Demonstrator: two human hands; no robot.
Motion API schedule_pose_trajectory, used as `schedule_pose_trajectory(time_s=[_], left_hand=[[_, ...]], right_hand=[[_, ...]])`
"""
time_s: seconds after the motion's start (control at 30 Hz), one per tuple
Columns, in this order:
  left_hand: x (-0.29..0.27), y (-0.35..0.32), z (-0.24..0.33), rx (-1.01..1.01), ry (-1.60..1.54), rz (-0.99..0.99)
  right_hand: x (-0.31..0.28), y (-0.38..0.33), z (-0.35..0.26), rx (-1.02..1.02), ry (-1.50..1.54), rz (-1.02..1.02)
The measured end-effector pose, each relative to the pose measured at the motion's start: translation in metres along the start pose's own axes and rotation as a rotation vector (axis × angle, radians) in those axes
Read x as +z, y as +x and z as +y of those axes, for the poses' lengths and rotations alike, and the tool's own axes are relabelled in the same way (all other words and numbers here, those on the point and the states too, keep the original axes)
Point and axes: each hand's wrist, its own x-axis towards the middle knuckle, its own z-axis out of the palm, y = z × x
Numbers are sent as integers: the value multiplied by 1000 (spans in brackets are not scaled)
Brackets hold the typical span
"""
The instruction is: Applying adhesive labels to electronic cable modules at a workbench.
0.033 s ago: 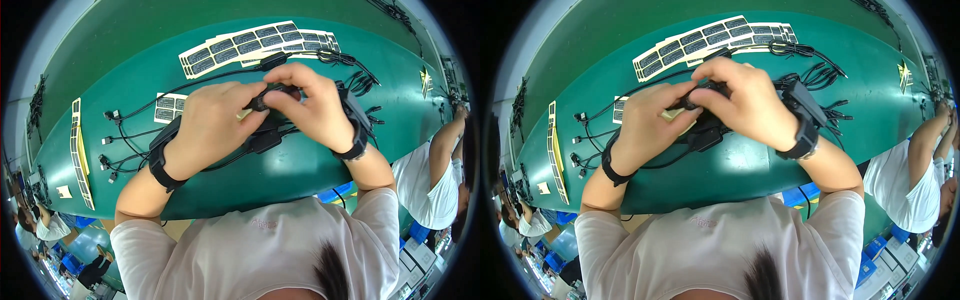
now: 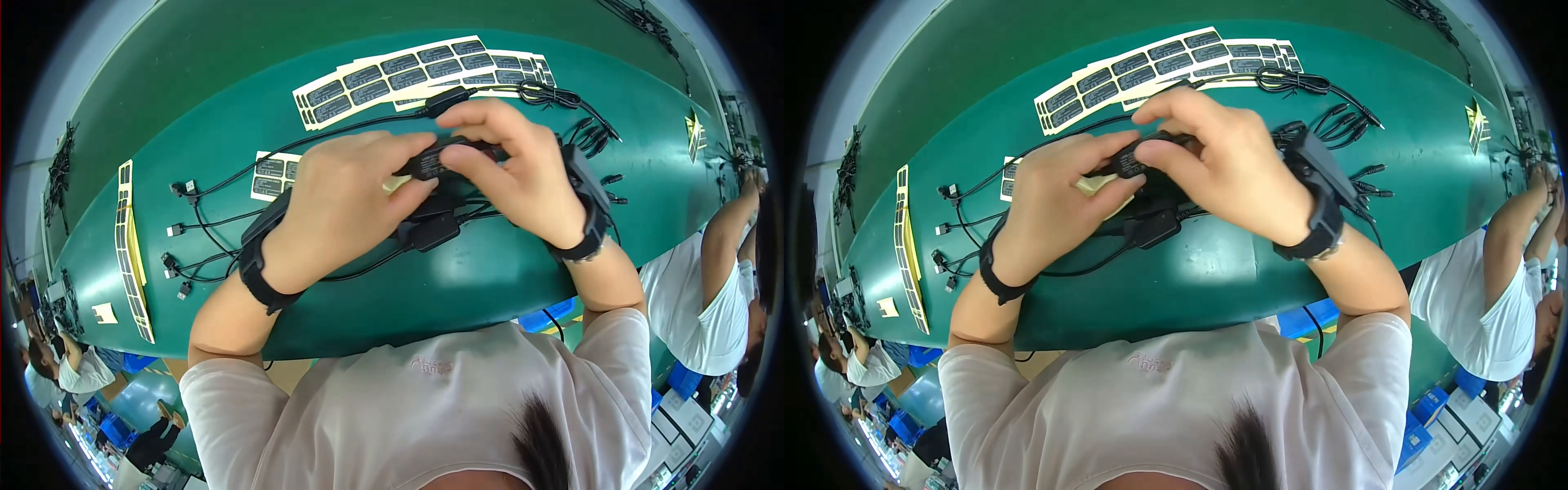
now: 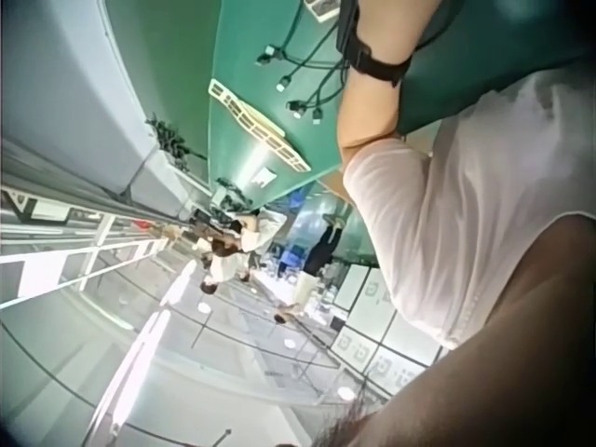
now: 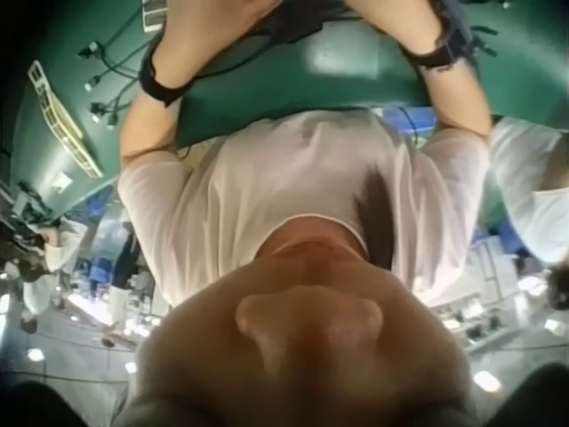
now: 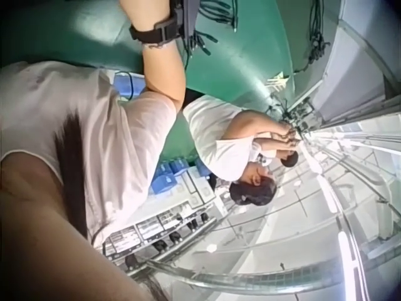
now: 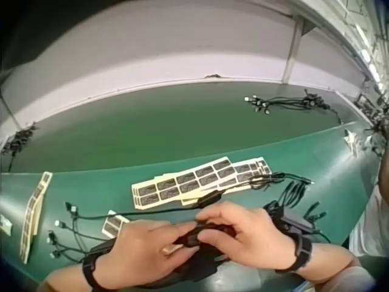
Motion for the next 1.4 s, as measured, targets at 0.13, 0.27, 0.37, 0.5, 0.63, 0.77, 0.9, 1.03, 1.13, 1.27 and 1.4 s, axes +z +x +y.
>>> schedule_pose_trajectory(time_s=[0.13, 0.27, 0.37, 0.5, 0.63, 0.77, 0.9, 1.03, 1.13, 1.27, 1.4], left_hand=[[-33, 4, -11, -12, 18, -51], [-52, 10, -13, -79, 101, -62], [-42, 14, -17, -3, 265, -35], [-24, 9, -44, 27, 356, 15], [-30, 13, -30, 11, 221, 272], [-29, 10, -4, -217, -271, 170], [-15, 2, 1, -199, -311, 125], [-22, 4, 6, -239, -424, 73], [-31, 3, 3, -228, -540, -55], [-22, -1, 5, -186, -556, 6], [-15, -2, 5, -176, -623, 96]], right_hand=[[-54, 3, 11, 111, 60, -180], [-94, 4, 15, 60, -123, -257], [-94, 14, 17, -61, -292, -211], [-77, 24, 31, -218, -580, -182], [-63, 24, 41, -277, -552, -127], [-35, 11, -1, -169, -30, -55], [15, 3, -20, 7, 636, -45], [-1, 7, -9, 324, 830, -60], [-10, 7, 4, 419, 750, -43], [-13, 7, -8, 91, 244, 99], [-9, 10, -22, -395, -333, 266]])
